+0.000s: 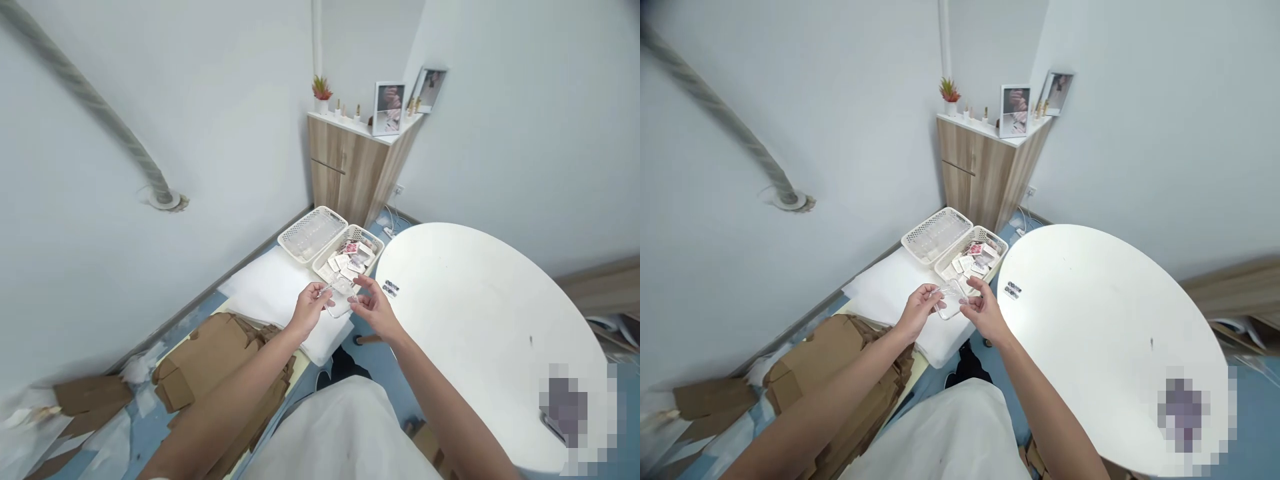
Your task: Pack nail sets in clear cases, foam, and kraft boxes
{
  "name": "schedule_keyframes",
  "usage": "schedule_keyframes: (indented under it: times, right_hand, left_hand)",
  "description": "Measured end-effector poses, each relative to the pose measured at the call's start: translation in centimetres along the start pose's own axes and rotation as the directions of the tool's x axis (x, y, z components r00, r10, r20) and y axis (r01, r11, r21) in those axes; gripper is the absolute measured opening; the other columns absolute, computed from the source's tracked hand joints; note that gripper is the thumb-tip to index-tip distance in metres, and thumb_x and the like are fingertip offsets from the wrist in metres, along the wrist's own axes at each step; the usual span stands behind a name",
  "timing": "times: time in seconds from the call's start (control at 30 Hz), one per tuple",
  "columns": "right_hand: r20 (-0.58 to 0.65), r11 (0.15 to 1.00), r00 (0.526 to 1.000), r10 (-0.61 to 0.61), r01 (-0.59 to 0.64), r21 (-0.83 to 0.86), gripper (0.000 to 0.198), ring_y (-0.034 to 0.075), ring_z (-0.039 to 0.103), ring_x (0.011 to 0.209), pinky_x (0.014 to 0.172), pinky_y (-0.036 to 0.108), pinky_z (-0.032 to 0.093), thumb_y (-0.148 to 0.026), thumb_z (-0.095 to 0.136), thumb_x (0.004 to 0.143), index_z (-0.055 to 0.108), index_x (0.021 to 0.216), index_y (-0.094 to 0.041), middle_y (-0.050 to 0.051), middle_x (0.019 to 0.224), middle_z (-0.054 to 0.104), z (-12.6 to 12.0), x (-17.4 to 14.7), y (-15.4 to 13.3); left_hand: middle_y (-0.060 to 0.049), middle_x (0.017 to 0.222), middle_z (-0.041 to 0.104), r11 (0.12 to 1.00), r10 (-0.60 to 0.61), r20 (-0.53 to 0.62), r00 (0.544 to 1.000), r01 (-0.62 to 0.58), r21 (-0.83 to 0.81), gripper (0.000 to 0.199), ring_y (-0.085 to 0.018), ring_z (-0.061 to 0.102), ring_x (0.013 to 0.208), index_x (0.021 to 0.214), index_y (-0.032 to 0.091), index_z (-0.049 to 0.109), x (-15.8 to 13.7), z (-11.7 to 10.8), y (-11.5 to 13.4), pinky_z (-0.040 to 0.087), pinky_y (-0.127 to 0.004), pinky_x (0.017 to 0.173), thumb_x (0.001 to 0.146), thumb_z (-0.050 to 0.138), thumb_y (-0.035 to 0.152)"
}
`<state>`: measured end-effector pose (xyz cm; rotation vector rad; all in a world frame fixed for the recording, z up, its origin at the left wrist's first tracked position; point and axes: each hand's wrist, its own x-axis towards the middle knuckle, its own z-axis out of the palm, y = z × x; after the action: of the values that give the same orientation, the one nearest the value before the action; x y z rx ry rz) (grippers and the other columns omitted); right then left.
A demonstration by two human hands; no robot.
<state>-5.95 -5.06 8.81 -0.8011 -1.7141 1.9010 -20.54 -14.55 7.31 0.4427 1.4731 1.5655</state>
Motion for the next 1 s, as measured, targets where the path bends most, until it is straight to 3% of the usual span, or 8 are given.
schedule_keyframes:
  times: [0.17,0.4,0.53,0.7,0.9,1.0]
  right_hand:
    - [-0.188,0.978,0.969,0.162,-0.132,0.163,0.057,0.013,0.060,0.075,0.068,0.032,0.049,-0.032,0.067,0.064,0.042,0.114,-0.029,0.005,0.115,0.046,-1.2,-6.5,1.5]
    - [-0.437,0.968,0.885,0.162,-0.056,0.245,0.046,0.011,0.058,0.062,0.063,0.031,0.048,-0.034,0.064,0.066,0.047,0.107,-0.025,-0.001,0.083,0.053,-4.3,-12.1,3.4]
    - [-0.499,0.973,0.851,0.166,-0.060,0.221,0.048,0.010,0.054,0.057,0.058,0.028,0.045,-0.032,0.063,0.065,0.050,0.111,-0.025,-0.002,0.079,0.051,-6.9,-14.4,3.4]
    - [-0.457,0.982,0.874,0.168,-0.109,0.153,0.050,0.008,0.049,0.059,0.060,0.028,0.042,-0.033,0.060,0.069,0.050,0.117,-0.026,-0.001,0.079,0.052,-11.1,-16.9,3.9]
    - [-0.620,0.992,0.775,0.123,-0.074,0.105,0.047,0.012,0.050,0.070,0.068,0.029,0.042,-0.039,0.061,0.068,0.055,0.112,-0.023,0.003,0.089,0.056,-16.8,-18.9,4.9]
    - [-0.637,0.985,0.756,0.149,-0.060,0.160,0.048,0.011,0.051,0.068,0.066,0.029,0.043,-0.040,0.061,0.067,0.052,0.112,-0.023,0.003,0.089,0.055,-19.1,-19.9,5.1]
  left_hand:
    - [-0.002,0.080,0.062,0.979,-0.168,0.123,0.978,0.180,-0.099,0.034,-0.015,0.063,0.070,0.080,0.018,0.045,-3.6,3.2,-2.6,0.045,-0.029,0.068,0.063,0.068,0.037]
    - [-0.003,0.080,0.062,0.941,-0.305,0.334,0.892,0.336,-0.040,0.032,-0.018,0.063,0.079,0.077,0.018,0.044,-5.7,9.1,-4.1,0.045,-0.027,0.067,0.062,0.069,0.031]
    - [-0.002,0.080,0.062,0.947,-0.315,0.403,0.859,0.310,0.081,0.038,-0.015,0.062,0.070,0.088,0.019,0.046,-5.3,12.5,-5.0,0.044,-0.025,0.059,0.062,0.070,0.032]
    - [-0.003,0.080,0.061,0.934,-0.343,0.512,0.788,0.229,0.274,0.051,-0.012,0.057,0.065,0.106,0.019,0.046,-4.9,16.9,-6.2,0.042,-0.023,0.056,0.063,0.069,0.034]
    - [-0.001,0.071,0.058,0.916,-0.379,0.609,0.697,0.187,0.355,0.035,-0.009,0.054,0.061,0.093,0.017,0.056,-5.2,22.3,-8.1,0.042,-0.024,0.060,0.065,0.067,0.034]
    - [-0.001,0.072,0.058,0.927,-0.361,0.592,0.721,0.205,0.315,0.035,-0.009,0.053,0.060,0.090,0.016,0.056,-5.1,24.7,-9.3,0.042,-0.025,0.061,0.063,0.068,0.035]
